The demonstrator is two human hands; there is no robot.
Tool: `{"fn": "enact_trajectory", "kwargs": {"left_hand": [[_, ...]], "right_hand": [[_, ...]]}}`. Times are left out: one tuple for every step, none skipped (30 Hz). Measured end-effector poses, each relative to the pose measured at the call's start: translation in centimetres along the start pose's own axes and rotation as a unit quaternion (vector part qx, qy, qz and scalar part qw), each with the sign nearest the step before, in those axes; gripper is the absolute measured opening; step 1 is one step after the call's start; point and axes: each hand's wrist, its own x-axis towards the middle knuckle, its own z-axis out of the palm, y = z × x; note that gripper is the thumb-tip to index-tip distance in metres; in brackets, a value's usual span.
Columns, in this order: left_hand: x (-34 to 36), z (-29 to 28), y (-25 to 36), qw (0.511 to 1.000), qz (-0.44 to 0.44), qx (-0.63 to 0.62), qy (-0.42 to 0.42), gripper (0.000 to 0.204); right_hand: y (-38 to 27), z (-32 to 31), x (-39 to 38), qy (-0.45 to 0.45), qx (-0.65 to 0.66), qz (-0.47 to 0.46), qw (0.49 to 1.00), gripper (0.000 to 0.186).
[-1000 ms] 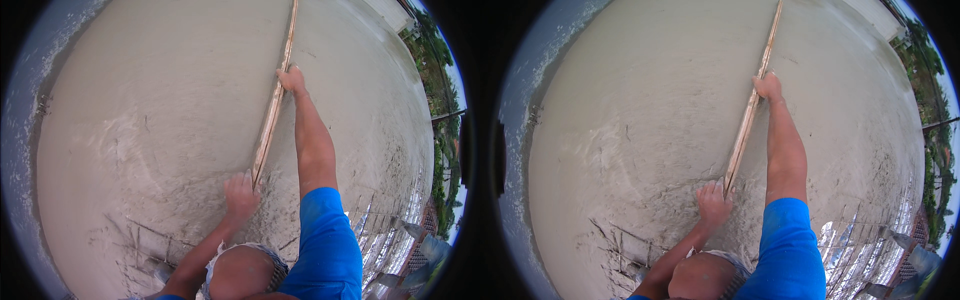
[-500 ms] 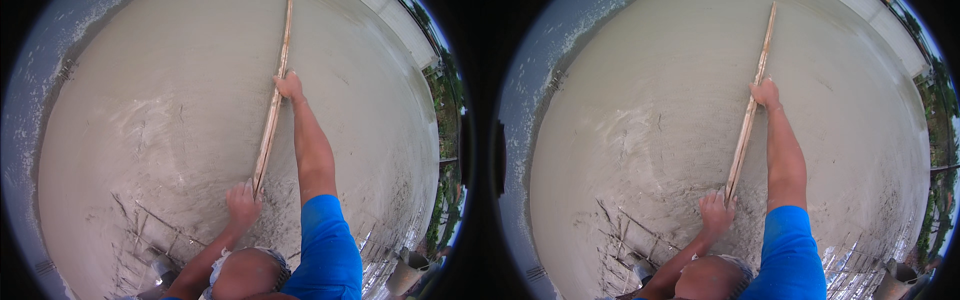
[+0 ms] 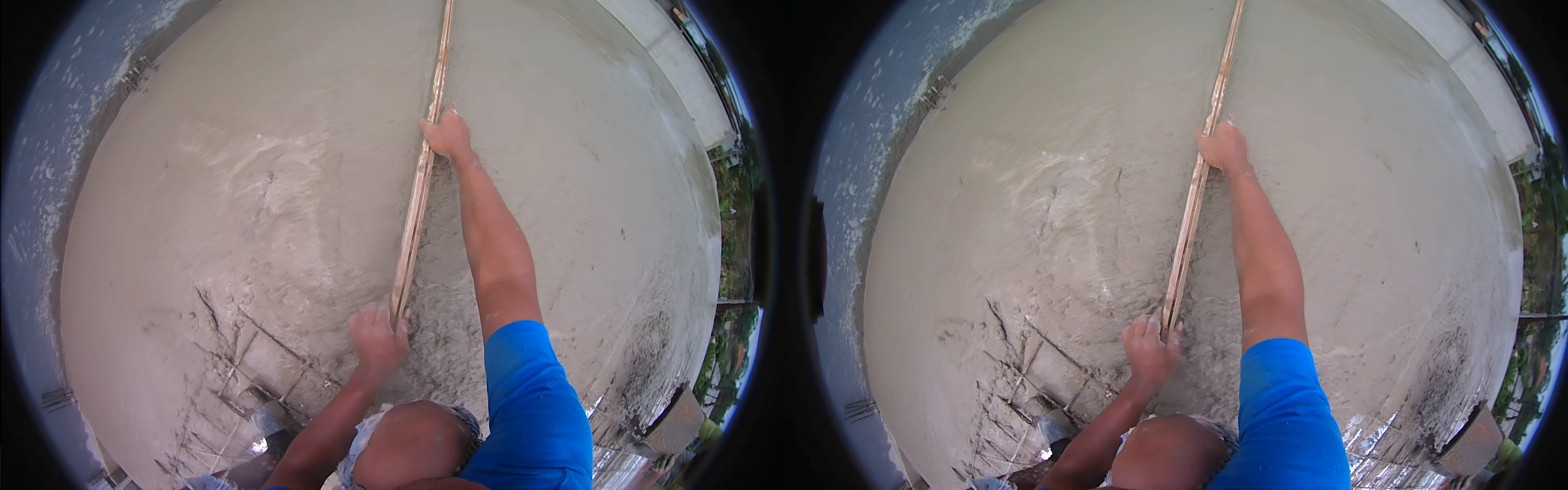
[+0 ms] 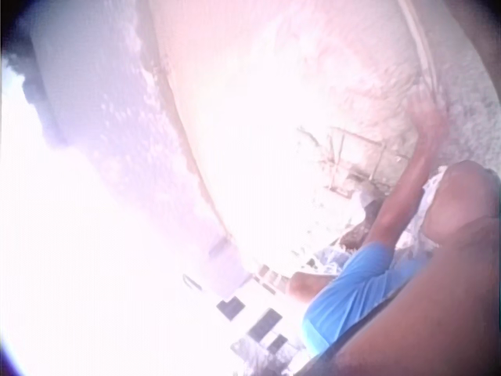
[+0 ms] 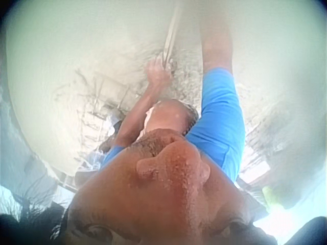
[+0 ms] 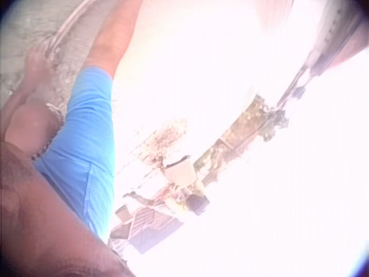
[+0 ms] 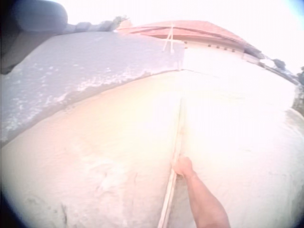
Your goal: The person uses a long wooden plank to level and smooth wet concrete on a circular rooftop slab. They repeatedly drag the plank across the surface to distribute the material evenly over the rebar grid while other workers pour additional concrete nearby.
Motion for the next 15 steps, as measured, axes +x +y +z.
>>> {"fn": "enact_trajectory", "kwargs": {"left_hand": [[-0.2,-0.2,-0.2,1.0,-0.006,0.0,0.004,0.049],[-0.4,-0.5,-0.3,1.0,-0.01,0.002,0.01,0.048],[-0.6,-0.9,-0.4,1.0,-0.015,0.004,0.015,0.048],[-0.8,-1.2,-0.7,1.0,-0.021,0.009,0.022,0.047],[-1.2,-1.4,-1.1,0.999,-0.031,0.008,0.025,0.047],[-1.6,-1.5,-1.5,0.999,-0.042,0.007,0.028,0.047],[-2.0,-1.8,-1.8,0.998,-0.051,0.006,0.03,0.047],[-2.3,-2.1,-2.1,0.998,-0.057,0.009,0.034,0.046],[-2.5,-2.4,-2.4,0.997,-0.062,0.013,0.037,0.046],[-2.8,-2.6,-2.7,0.997,-0.068,0.017,0.04,0.046],[-3.1,-3.0,-3.1,0.996,-0.074,0.023,0.044,0.045],[-3.5,-3.4,-3.4,0.995,-0.081,0.028,0.047,0.045],[-4.0,-3.7,-3.7,0.994,-0.087,0.031,0.05,0.044],[-4.4,-3.8,-4.0,0.994,-0.094,0.032,0.055,0.043],[-4.8,-4.0,-4.2,0.992,-0.101,0.034,0.06,0.043]], "right_hand": [[-0.8,0.6,0.0,-0.001,0.004,-0.006,1.0,0.067],[-1.6,1.2,0.0,-0.001,0.007,-0.013,1.0,0.066],[-2.2,1.8,-0.1,-0.011,0.003,-0.022,1.0,0.065],[-3.3,2.3,-0.4,-0.023,0.001,-0.033,0.999,0.065],[-4.4,2.8,-0.7,-0.034,-0.002,-0.045,0.998,0.064],[-5.5,3.5,-1.1,-0.035,-0.004,-0.051,0.998,0.062],[-6.4,4.2,-1.4,-0.036,-0.007,-0.056,0.998,0.061],[-7.2,4.8,-1.7,-0.036,-0.01,-0.061,0.997,0.059],[-8.0,5.3,-2.0,-0.044,-0.011,-0.065,0.997,0.06],[-8.7,5.8,-2.3,-0.052,-0.012,-0.069,0.996,0.06],[-9.7,6.3,-2.8,-0.061,-0.01,-0.076,0.995,0.061],[-10.8,6.8,-3.2,-0.072,-0.007,-0.082,0.994,0.061],[-11.6,7.3,-3.6,-0.081,-0.007,-0.087,0.993,0.062],[-12.3,7.8,-4.0,-0.091,-0.006,-0.092,0.992,0.063],[-13.2,8.3,-4.4,-0.092,-0.008,-0.109,0.99,0.065]]}}
